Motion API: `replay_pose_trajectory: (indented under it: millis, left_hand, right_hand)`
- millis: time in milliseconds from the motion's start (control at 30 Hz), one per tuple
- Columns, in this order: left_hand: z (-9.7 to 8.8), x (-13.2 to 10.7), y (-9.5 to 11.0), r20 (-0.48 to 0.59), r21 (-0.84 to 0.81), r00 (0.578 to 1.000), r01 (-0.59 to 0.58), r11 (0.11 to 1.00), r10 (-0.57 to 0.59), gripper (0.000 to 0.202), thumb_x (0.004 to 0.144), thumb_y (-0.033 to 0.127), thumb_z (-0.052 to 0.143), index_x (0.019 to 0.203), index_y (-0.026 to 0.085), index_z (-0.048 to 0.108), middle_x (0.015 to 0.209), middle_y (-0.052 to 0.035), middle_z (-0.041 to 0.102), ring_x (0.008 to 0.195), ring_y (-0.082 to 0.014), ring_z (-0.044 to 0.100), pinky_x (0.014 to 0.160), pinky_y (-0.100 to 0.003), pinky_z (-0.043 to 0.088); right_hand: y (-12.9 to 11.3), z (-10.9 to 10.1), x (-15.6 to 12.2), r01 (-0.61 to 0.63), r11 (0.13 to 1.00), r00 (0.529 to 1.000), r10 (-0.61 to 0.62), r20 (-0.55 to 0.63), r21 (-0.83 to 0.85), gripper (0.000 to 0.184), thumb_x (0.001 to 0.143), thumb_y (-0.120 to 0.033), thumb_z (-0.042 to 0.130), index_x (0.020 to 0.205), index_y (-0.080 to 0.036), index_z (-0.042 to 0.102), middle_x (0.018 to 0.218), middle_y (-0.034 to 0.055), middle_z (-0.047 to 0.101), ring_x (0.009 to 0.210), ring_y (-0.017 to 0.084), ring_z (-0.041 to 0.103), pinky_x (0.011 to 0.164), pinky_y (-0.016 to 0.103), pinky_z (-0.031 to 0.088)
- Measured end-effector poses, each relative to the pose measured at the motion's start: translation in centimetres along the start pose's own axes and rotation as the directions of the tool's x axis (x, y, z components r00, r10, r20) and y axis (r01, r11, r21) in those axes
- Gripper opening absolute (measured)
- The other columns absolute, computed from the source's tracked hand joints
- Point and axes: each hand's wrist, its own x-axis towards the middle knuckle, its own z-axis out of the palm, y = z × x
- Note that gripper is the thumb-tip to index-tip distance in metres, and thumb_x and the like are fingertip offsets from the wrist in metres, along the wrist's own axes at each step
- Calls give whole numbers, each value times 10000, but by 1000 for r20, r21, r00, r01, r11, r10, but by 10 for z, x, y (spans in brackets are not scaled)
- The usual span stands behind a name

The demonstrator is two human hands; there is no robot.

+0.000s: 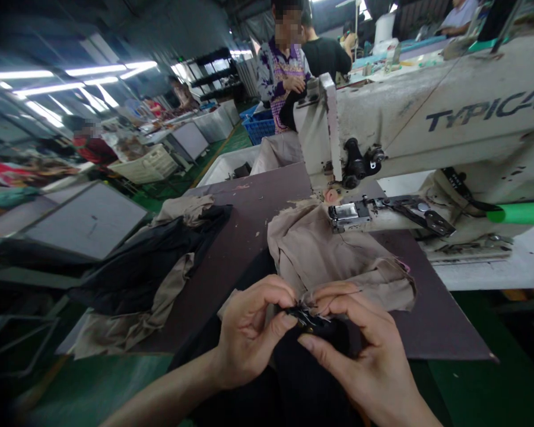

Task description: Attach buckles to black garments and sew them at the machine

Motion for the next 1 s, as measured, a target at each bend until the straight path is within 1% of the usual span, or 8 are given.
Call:
replay_pose_trajectory:
  millis: [100, 200, 400, 533, 633, 700, 867, 1000]
  left_hand:
    - [-5, 4, 5, 25, 93, 999, -41, 995, 39, 144, 838, 90, 601, 963, 157, 575, 892, -64, 625, 847, -157, 604, 760, -297, 514]
    - [-14, 11, 14, 104, 259, 979, -195, 946, 174, 302, 814, 70, 641, 1090, 177, 583, 969, -62, 623, 908, -163, 584, 807, -310, 510]
    - [-27, 18, 27, 367, 467, 875, -467, 751, 316, 193, 876, 105, 545, 1030, 156, 649, 964, -48, 657, 934, -184, 530, 811, -343, 463]
    - [-30, 18, 24, 417, 483, 788, -614, 624, 453, 199, 888, 130, 519, 1002, 133, 681, 928, -21, 691, 865, -161, 539, 771, -323, 471]
    - [-30, 15, 16, 392, 528, 690, -710, 466, 608, 126, 826, 132, 617, 890, 163, 721, 879, 19, 679, 778, -126, 549, 774, -301, 476]
    - [-28, 12, 10, 367, 547, 656, -726, 417, 660, 75, 807, 146, 655, 817, 173, 724, 858, 27, 666, 731, -112, 547, 745, -304, 477]
    - [-23, 5, 2, 330, 574, 686, -692, 438, 649, 85, 839, 151, 640, 800, 194, 703, 858, 25, 677, 722, -118, 567, 702, -322, 477]
    - [-22, 7, 1, 320, 572, 705, -677, 464, 633, 133, 863, 154, 582, 871, 131, 713, 838, -16, 677, 728, -140, 568, 670, -333, 459]
  right_hand:
    - [3, 1, -3, 10, 997, 999, -13, -44, -72, 225, 773, -158, 773, 943, -213, 637, 955, 55, 696, 959, 232, 668, 835, 319, 552]
    - [4, 3, -4, 34, 993, 998, -40, -57, -111, 205, 786, -156, 756, 940, -214, 634, 919, 43, 705, 895, 212, 690, 776, 275, 564]
    - [1, 4, -2, 61, 990, 998, -64, -16, -128, 210, 809, -123, 726, 954, -227, 615, 906, 15, 709, 842, 167, 700, 764, 234, 562]
    - [1, 5, -1, 85, 992, 995, -89, -36, -94, 225, 800, -96, 713, 954, -230, 619, 897, 19, 712, 850, 181, 707, 759, 241, 570]
    - [3, 5, -1, 39, 996, 999, -42, -29, -81, 193, 792, -106, 720, 924, -217, 634, 878, 23, 714, 823, 184, 709, 746, 249, 573]
    - [4, 5, -1, 17, 997, 999, -20, -34, -74, 179, 786, -111, 726, 910, -210, 644, 867, 27, 718, 810, 186, 710, 740, 254, 577]
    - [9, 5, -4, -13, 999, 999, 11, -51, -38, 188, 774, -117, 738, 920, -204, 658, 889, 46, 719, 840, 200, 706, 739, 256, 586]
    - [13, 6, -6, -112, 993, 991, 115, -64, 48, 212, 748, -138, 780, 916, -201, 667, 902, 44, 717, 867, 195, 697, 752, 237, 583]
